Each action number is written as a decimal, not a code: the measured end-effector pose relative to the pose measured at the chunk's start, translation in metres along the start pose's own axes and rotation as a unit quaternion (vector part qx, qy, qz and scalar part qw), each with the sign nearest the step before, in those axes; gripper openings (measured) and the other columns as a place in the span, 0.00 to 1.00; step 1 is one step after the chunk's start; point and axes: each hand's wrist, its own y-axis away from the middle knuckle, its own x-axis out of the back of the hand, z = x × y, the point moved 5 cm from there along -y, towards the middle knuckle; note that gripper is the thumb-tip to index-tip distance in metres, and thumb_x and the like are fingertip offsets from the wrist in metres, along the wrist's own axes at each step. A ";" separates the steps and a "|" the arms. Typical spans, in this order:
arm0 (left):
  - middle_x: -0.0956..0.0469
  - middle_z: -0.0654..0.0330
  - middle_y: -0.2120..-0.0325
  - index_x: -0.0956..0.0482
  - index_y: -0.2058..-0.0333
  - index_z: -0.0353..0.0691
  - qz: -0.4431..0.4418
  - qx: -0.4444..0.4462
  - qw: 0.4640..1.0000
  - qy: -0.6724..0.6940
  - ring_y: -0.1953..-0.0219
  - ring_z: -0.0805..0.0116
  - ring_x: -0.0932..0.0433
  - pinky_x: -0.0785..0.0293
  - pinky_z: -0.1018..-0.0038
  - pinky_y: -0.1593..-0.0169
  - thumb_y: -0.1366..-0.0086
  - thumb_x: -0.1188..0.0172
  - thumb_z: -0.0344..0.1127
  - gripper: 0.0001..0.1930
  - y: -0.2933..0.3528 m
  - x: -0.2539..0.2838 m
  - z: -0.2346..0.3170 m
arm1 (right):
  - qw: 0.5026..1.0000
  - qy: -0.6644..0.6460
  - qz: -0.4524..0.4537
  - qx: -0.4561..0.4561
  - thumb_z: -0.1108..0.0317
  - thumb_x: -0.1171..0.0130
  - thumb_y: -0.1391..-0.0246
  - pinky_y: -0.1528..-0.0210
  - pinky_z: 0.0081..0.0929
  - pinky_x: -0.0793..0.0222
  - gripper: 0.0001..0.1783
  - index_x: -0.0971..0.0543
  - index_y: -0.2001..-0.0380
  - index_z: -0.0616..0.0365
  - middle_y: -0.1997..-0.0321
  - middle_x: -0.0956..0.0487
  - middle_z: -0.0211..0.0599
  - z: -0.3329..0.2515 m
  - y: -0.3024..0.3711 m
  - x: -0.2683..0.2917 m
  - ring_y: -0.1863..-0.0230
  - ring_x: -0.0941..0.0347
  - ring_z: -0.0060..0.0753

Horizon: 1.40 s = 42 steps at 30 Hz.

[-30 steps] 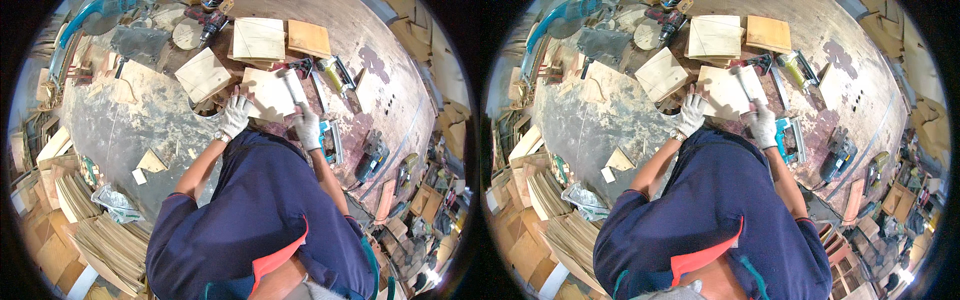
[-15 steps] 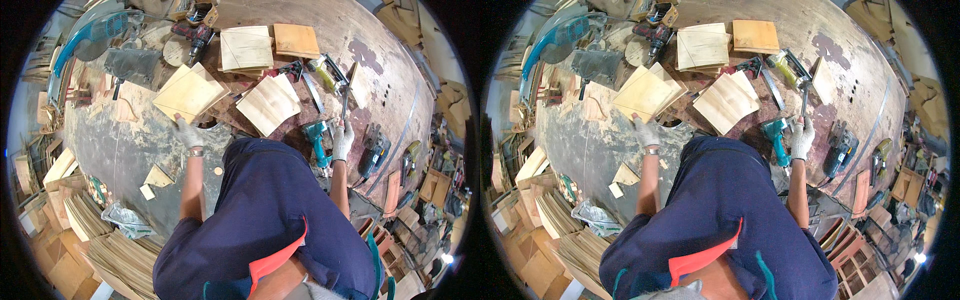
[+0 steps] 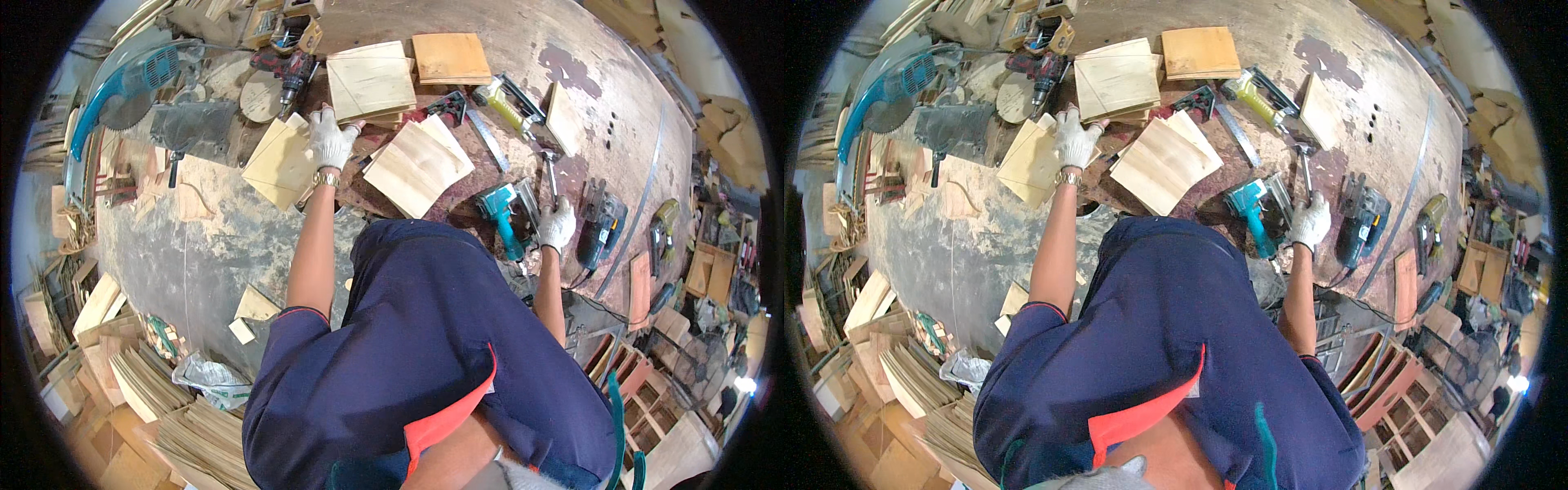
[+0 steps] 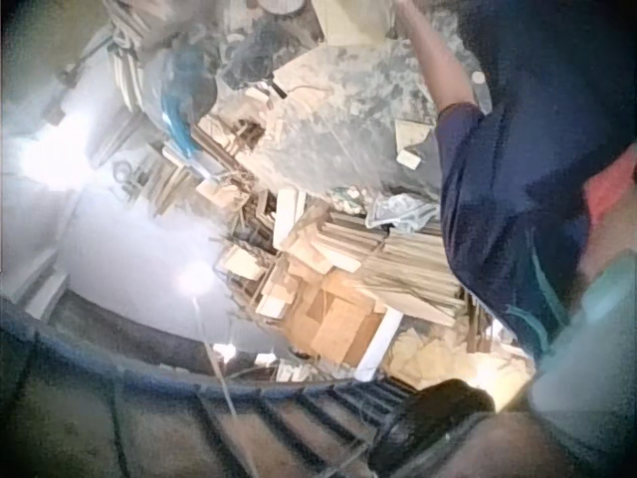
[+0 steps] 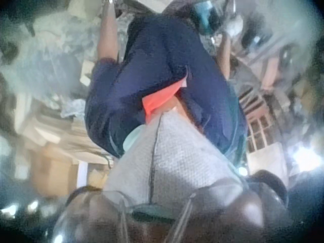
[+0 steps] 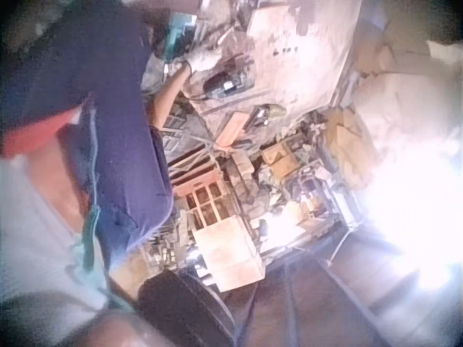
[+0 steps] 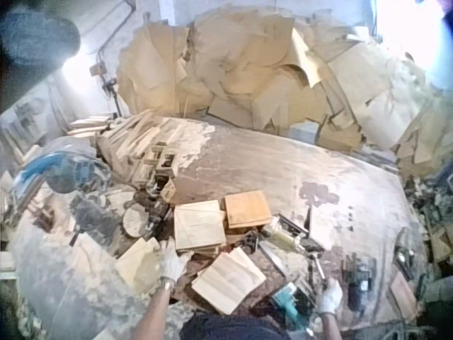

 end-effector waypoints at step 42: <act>0.15 0.53 0.73 0.27 0.56 0.32 -0.278 0.236 0.854 0.371 0.71 0.65 0.14 0.19 0.67 0.65 0.28 0.29 0.41 0.19 0.214 -0.041 0.009 | 0.932 -0.070 -0.254 0.250 0.61 0.31 0.48 0.44 0.51 0.21 0.20 0.16 0.52 0.57 0.50 0.19 0.52 -0.257 0.030 -0.022 0.44 0.20 0.56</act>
